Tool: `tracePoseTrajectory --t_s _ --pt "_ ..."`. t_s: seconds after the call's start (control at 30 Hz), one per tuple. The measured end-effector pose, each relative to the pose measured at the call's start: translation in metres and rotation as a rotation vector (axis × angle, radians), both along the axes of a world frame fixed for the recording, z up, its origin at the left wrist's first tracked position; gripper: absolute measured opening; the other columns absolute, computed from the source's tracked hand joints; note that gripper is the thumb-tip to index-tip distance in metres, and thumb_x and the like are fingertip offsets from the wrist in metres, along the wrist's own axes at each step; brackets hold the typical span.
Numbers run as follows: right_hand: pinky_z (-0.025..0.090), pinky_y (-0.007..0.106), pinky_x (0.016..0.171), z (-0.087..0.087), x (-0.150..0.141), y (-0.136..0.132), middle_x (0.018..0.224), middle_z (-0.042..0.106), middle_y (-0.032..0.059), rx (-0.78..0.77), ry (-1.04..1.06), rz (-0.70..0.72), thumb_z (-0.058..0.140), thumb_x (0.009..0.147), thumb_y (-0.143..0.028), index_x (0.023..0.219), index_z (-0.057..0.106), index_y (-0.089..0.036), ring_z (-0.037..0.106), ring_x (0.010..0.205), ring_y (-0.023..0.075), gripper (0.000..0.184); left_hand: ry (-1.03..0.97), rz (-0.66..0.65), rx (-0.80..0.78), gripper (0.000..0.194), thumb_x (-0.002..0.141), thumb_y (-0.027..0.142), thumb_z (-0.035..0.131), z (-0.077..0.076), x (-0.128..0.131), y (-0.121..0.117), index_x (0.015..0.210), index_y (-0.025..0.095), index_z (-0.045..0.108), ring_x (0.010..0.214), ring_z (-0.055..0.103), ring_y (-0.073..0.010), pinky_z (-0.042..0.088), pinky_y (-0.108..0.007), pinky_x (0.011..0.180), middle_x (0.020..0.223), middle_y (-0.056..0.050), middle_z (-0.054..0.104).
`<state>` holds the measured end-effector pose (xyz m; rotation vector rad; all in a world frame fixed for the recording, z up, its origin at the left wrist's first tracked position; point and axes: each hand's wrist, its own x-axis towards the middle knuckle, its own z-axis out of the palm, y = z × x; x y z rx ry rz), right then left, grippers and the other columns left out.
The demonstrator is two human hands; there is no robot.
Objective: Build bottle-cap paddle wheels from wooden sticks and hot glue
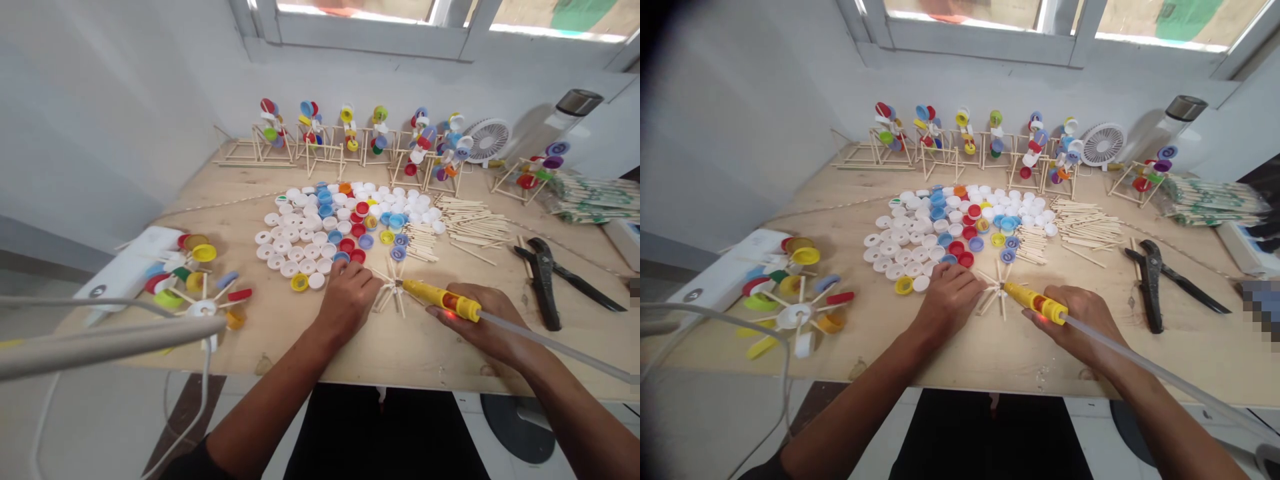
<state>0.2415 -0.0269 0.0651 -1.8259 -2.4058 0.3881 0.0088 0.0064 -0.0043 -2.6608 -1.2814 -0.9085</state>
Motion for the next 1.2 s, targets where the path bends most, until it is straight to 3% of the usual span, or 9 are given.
tracePoseTrajectory --t_s 0.5,0.87,1.2 --pt "0.034 0.024 0.050 0.006 -0.004 -0.005 0.060 0.054 -0.0012 -0.081 0.131 -0.045 0.050 0.082 -0.053 0.065 0.048 -0.020 0.050 0.054 0.0118 0.036 -0.008 -0.014 -0.032 0.020 0.089 0.020 0.047 0.002 0.000 -0.001 0.078 0.020 0.064 0.078 0.051 -0.0184 0.031 -0.037 0.079 0.072 -0.003 0.061" --pt "0.035 0.026 0.052 0.009 0.002 -0.009 0.063 0.058 0.0003 -0.142 0.083 -0.041 0.048 0.083 -0.056 0.067 0.053 -0.021 0.053 0.057 0.0135 0.039 -0.010 -0.018 -0.026 0.020 0.088 0.018 0.047 0.000 0.000 -0.001 0.078 0.019 0.064 0.077 0.051 -0.0184 0.032 -0.037 0.079 0.073 -0.003 0.061" --pt "0.034 0.024 0.048 0.019 0.005 -0.009 0.059 0.056 -0.0014 -0.081 0.039 -0.088 0.050 0.080 -0.056 0.065 0.054 -0.022 0.053 0.053 0.0123 0.038 -0.016 -0.027 -0.035 0.019 0.088 0.020 0.047 0.002 0.000 -0.001 0.079 0.020 0.064 0.079 0.051 -0.0189 0.032 -0.038 0.079 0.074 -0.004 0.062"
